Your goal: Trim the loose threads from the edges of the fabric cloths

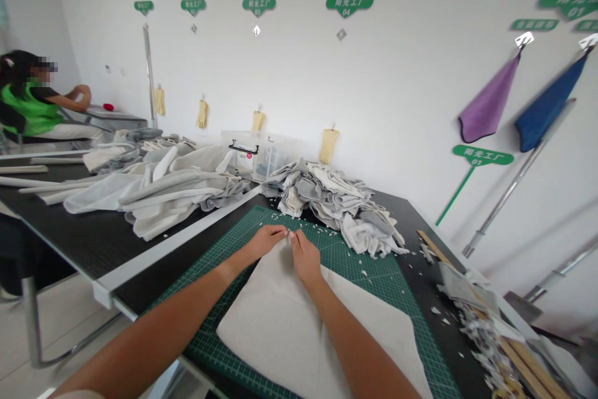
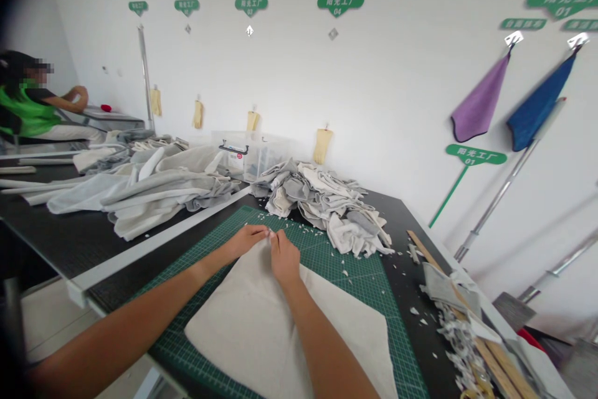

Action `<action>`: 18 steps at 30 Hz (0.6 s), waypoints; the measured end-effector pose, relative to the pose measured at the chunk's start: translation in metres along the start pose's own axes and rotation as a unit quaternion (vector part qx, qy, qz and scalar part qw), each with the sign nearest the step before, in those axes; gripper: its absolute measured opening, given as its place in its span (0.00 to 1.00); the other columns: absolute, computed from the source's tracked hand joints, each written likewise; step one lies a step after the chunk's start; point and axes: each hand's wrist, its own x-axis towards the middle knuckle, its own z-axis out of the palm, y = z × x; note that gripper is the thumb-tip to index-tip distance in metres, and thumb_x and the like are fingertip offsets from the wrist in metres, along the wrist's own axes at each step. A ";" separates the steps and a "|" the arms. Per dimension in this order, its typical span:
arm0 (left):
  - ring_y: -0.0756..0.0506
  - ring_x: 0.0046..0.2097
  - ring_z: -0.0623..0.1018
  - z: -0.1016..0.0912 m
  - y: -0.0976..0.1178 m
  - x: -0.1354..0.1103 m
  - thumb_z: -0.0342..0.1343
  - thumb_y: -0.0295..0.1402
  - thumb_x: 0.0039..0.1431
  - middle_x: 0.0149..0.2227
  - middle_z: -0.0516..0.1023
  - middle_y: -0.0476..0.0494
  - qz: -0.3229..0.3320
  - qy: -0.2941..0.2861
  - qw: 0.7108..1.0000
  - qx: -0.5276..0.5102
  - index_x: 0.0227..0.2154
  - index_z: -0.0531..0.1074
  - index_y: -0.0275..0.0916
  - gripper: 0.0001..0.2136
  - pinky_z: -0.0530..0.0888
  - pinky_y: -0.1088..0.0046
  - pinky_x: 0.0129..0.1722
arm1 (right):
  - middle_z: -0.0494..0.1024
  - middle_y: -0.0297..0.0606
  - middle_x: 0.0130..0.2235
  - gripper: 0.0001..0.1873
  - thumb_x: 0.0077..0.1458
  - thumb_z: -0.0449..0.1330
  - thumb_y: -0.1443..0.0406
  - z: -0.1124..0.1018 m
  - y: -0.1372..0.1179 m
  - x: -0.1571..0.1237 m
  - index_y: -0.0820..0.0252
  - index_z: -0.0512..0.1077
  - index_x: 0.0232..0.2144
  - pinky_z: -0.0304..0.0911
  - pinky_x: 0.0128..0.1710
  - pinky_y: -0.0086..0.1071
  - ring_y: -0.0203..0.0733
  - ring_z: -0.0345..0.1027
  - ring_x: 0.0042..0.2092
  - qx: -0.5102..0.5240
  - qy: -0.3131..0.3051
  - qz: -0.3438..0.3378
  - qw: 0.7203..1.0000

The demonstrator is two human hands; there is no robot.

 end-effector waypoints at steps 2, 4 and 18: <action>0.50 0.32 0.68 0.000 0.001 0.000 0.49 0.44 0.64 0.26 0.69 0.51 -0.001 0.000 1.000 0.004 0.27 0.71 0.36 0.17 0.63 0.77 0.32 | 0.75 0.33 0.31 0.24 0.71 0.37 0.51 0.001 0.000 0.000 0.55 0.67 0.37 0.48 0.31 0.29 0.39 0.69 0.32 0.000 0.001 0.000 1.000; 0.50 0.32 0.68 0.000 0.001 0.000 0.49 0.43 0.64 0.26 0.69 0.51 0.001 0.003 1.000 0.008 0.26 0.71 0.36 0.17 0.63 0.77 0.32 | 0.75 0.32 0.31 0.24 0.71 0.38 0.50 0.001 0.000 0.000 0.54 0.67 0.37 0.48 0.31 0.28 0.39 0.69 0.32 0.001 0.001 -0.001 1.000; 0.47 0.36 0.73 0.001 0.000 0.001 0.49 0.47 0.63 0.32 0.77 0.47 0.003 0.006 1.000 0.000 0.34 0.77 0.36 0.20 0.68 0.76 0.36 | 0.72 0.33 0.29 0.23 0.69 0.41 0.50 0.001 0.000 0.001 0.55 0.65 0.31 0.53 0.34 0.30 0.40 0.66 0.33 0.125 0.032 0.029 0.991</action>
